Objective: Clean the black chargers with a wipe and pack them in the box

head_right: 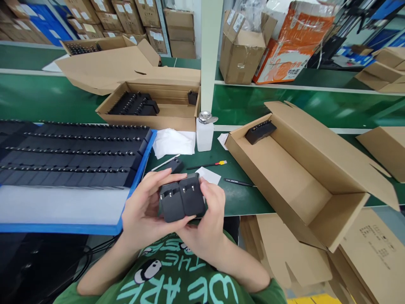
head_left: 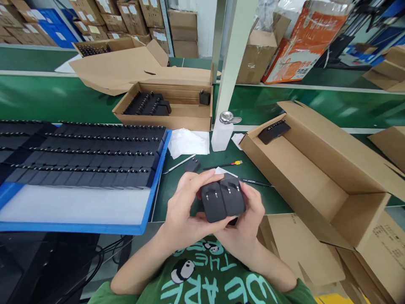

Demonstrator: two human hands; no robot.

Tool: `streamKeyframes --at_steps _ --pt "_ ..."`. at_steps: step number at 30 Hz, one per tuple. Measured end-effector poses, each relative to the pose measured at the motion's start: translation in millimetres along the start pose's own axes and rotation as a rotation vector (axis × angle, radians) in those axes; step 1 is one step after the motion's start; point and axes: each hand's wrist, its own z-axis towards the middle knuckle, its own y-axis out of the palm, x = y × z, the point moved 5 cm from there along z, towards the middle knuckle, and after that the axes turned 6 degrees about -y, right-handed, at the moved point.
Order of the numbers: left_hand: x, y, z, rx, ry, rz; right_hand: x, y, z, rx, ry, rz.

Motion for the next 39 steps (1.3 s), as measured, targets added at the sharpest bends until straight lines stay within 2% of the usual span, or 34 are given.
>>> streamKeyframes --at_steps 4,7,9,12,14,16,19,22,25,28,30,32,34,37,39 --pt "-6.7 10.7 -1.8 0.067 -0.102 0.059 7.1 3.7 1.2 -0.053 0.055 -0.113" --pt "-18.1 17.0 -3.0 -0.067 -0.125 -0.064 30.2 -7.4 16.2 -0.171 0.094 -0.132" --pt "-27.5 13.2 -4.9 -0.125 -0.141 -0.121 57.9 -30.2 37.9 -0.210 0.118 -0.219" --pt "-44.5 -2.1 -11.8 -0.050 -0.211 -0.111 118.5 -73.9 79.8 -0.166 0.201 -0.346" --pt "-55.7 -8.4 -19.7 -0.011 -0.254 -0.108 165.4 -87.9 103.6 -0.202 0.267 -0.398" --pt "-67.0 -9.3 -28.5 -0.010 -0.299 -0.088 208.3 -83.5 118.1 -0.284 0.314 -0.416" --pt "-81.2 -6.1 -41.2 -0.078 -0.361 -0.012 252.6 -53.7 121.2 -0.392 0.332 -0.412" --pt "-86.8 -2.4 -51.9 -0.204 -0.350 0.041 273.5 -22.4 111.1 -0.421 0.301 -0.393" --pt "-89.6 3.2 -61.3 -0.319 -0.355 0.071 283.8 -8.7 102.9 -0.401 0.272 -0.367" --pt "-93.3 14.5 -68.8 -0.388 -0.427 0.088 281.3 -12.7 103.5 -0.395 0.254 -0.338" --pt "-94.7 24.7 -71.9 -0.400 -0.472 0.085 261.6 -22.1 106.2 -0.405 0.228 -0.324" --pt "-95.6 35.3 -73.0 -0.384 -0.491 0.069 222.8 -33.4 106.0 -0.426 0.180 -0.313" --pt "-97.3 44.7 -73.1 -0.360 -0.495 0.044 170.1 -42.6 98.3 -0.472 0.111 -0.285" --pt "-99.4 52.0 -71.9 -0.341 -0.488 -0.007 91.6 -48.9 70.2 -0.541 -0.045 -0.162" --pt "-96.8 49.3 -68.6 -0.333 -0.468 -0.041 65.3 -49.4 44.0 -0.559 0.009 -0.059"
